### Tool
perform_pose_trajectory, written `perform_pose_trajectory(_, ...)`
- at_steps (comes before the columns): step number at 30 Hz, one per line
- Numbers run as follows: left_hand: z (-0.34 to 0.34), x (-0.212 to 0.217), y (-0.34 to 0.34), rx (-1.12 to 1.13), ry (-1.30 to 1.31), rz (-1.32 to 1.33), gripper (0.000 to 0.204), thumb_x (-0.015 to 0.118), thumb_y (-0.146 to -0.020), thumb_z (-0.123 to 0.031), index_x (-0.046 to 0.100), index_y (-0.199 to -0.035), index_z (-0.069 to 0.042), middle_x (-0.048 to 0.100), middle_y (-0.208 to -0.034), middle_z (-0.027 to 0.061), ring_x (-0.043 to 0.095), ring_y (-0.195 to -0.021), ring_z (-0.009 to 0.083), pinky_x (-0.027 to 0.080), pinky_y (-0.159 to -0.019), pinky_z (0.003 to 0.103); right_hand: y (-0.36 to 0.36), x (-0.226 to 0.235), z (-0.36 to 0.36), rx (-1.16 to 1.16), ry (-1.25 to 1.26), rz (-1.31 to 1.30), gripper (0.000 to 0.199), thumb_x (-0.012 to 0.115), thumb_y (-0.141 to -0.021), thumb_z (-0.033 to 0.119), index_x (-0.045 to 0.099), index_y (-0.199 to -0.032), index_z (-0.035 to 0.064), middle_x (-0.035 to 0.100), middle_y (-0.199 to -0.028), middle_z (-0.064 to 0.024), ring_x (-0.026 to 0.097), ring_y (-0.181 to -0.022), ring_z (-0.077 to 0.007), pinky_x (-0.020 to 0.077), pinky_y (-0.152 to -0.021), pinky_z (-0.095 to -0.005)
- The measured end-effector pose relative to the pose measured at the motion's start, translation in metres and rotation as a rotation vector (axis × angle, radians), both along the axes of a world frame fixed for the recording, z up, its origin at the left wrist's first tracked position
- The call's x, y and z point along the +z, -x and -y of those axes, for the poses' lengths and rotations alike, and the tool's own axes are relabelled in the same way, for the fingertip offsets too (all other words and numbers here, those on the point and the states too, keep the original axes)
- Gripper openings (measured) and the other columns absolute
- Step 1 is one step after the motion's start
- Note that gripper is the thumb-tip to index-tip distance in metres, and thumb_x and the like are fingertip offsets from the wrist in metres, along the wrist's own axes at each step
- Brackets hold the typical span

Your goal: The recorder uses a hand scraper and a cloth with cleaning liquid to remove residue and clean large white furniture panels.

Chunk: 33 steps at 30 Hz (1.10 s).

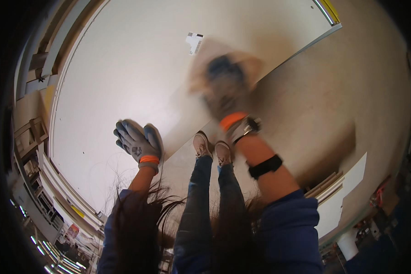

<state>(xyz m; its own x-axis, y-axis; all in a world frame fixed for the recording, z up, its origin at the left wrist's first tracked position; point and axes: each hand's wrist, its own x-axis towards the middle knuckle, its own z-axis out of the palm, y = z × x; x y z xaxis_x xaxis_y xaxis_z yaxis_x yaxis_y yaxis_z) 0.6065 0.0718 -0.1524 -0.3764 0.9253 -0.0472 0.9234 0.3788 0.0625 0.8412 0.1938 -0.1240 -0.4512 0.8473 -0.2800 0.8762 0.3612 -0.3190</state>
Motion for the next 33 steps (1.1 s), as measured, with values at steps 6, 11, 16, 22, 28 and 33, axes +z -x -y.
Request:
perform_pose_trajectory(6,-0.006,0.003,-0.005,-0.002,-0.021,-0.047,0.076,0.046,-0.091,-0.044,0.019,-0.146,0.002,0.015,-0.153,0.0249,0.011,-0.142,0.0425,0.009,-0.115,0.051,0.048,-0.011,0.046,-0.021,-0.336,-0.186,0.056,0.064,-0.073,0.038,0.057,-0.12,0.0097,0.053,-0.126,-0.0082,0.043,-0.125,-0.0266,0.0253,-0.112,-0.0442)
perform_pose_trajectory(11,-0.002,-0.002,0.003,-0.011,-0.022,-0.029,0.076,0.047,-0.09,-0.042,0.02,-0.144,0.004,0.015,-0.153,0.0261,0.011,-0.142,0.0439,0.011,-0.114,0.052,-0.018,-0.022,0.0,-0.17,-0.291,0.051,0.056,0.06,-0.081,0.038,0.051,-0.127,0.0069,0.049,-0.134,-0.0112,0.039,-0.13,-0.0282,0.0219,-0.114,-0.0447)
perform_pose_trajectory(16,-0.003,0.002,0.003,-0.011,0.001,-0.027,0.078,0.049,-0.089,-0.042,0.019,-0.144,0.006,0.013,-0.152,0.0275,0.011,-0.142,0.0449,0.016,-0.113,0.052,-0.061,-0.032,-0.008,-0.314,-0.483,0.152,0.055,0.057,-0.084,0.033,0.05,-0.129,0.0037,0.046,-0.138,-0.0162,0.037,-0.133,-0.0295,0.0244,-0.113,-0.0452)
perform_pose_trajectory(22,-0.003,-0.007,0.012,0.019,0.029,-0.057,0.076,0.053,-0.088,-0.038,0.019,-0.143,0.002,0.013,-0.153,0.0259,0.013,-0.141,0.0442,0.017,-0.113,0.052,0.077,-0.002,0.101,0.101,-0.027,-0.441,0.046,0.053,-0.085,0.029,0.053,-0.125,0.0057,0.051,-0.132,-0.0088,0.042,-0.129,-0.027,0.0227,-0.115,-0.044)
perform_pose_trajectory(28,0.007,-0.009,0.012,-0.077,-0.124,-0.014,0.07,0.047,-0.091,-0.041,0.024,-0.142,0.001,0.019,-0.152,0.0236,0.016,-0.14,0.0433,0.014,-0.113,0.053,-0.071,-0.032,0.014,-0.153,-0.235,0.097,0.071,0.041,-0.093,0.05,0.032,-0.143,0.0018,0.033,-0.148,-0.0184,0.026,-0.139,-0.032,0.0156,-0.117,-0.0438)
perform_pose_trajectory(33,0.007,-0.013,0.013,-0.005,0.013,-0.039,0.079,0.048,-0.09,-0.043,0.014,-0.146,0.0,0.012,-0.153,0.0254,0.011,-0.141,0.0441,0.012,-0.113,0.054,-0.106,-0.046,-0.011,-0.249,-0.481,0.375,0.062,0.047,-0.093,0.04,0.037,-0.14,0.0018,0.033,-0.147,-0.0196,0.026,-0.139,-0.0366,0.0194,-0.114,-0.05)
